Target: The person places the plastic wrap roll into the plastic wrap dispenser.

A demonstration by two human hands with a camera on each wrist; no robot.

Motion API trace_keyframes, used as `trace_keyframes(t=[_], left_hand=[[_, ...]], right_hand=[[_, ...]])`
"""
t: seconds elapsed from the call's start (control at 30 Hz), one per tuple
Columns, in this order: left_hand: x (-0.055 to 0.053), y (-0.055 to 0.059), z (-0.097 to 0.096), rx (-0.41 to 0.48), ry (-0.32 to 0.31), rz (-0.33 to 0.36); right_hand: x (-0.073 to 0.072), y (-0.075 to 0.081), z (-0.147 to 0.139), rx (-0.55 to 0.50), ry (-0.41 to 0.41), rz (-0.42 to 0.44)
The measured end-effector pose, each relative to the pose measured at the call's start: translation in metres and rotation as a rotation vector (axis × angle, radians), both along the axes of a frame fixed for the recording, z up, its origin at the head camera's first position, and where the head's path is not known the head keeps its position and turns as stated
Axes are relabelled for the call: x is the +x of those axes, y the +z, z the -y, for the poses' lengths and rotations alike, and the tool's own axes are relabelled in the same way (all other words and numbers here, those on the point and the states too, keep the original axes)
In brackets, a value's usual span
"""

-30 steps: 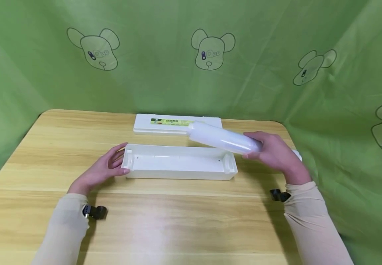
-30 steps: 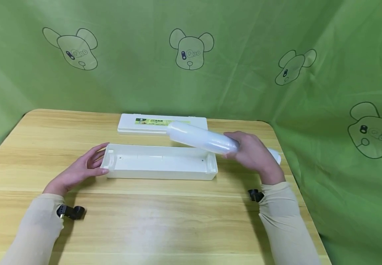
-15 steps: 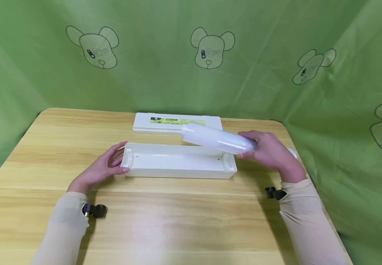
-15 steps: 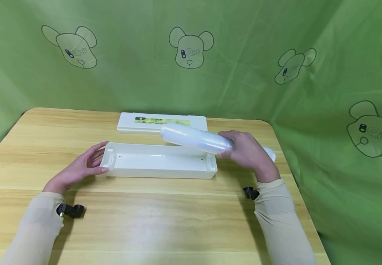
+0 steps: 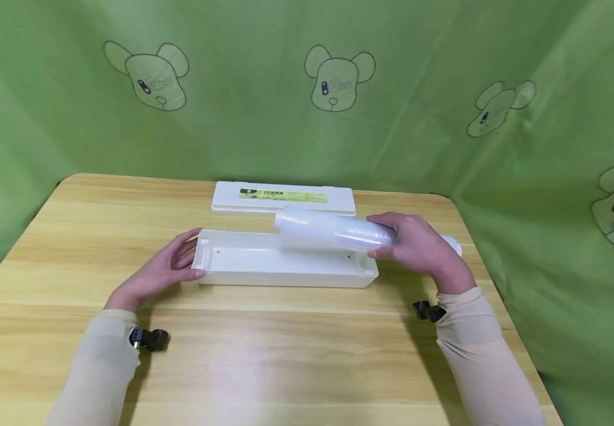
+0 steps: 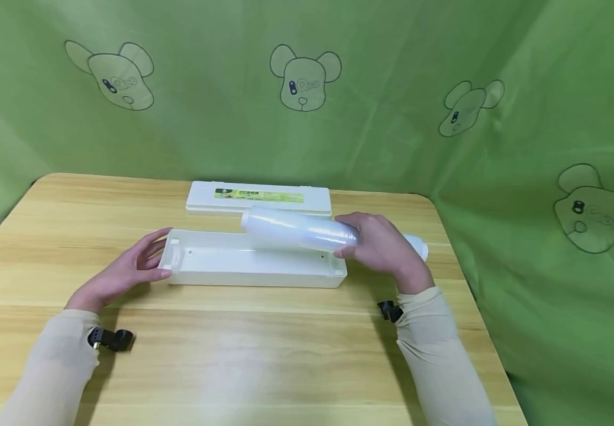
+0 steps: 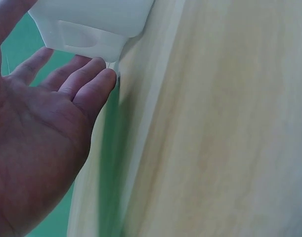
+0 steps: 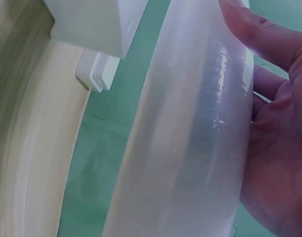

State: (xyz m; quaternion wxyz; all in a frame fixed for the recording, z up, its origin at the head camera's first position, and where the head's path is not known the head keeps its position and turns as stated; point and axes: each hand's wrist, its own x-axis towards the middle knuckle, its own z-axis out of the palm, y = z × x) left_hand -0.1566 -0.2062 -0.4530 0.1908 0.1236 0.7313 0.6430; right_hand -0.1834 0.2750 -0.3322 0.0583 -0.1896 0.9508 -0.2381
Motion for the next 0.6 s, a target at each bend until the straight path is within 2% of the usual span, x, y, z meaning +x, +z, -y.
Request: trace_keyframes(t=[0.6], left_hand=[[0.0,0.001,-0.001,-0.016,-0.002,0.006]], right_hand=[[0.0,-0.003,0.02,0.004,0.035,-0.012]])
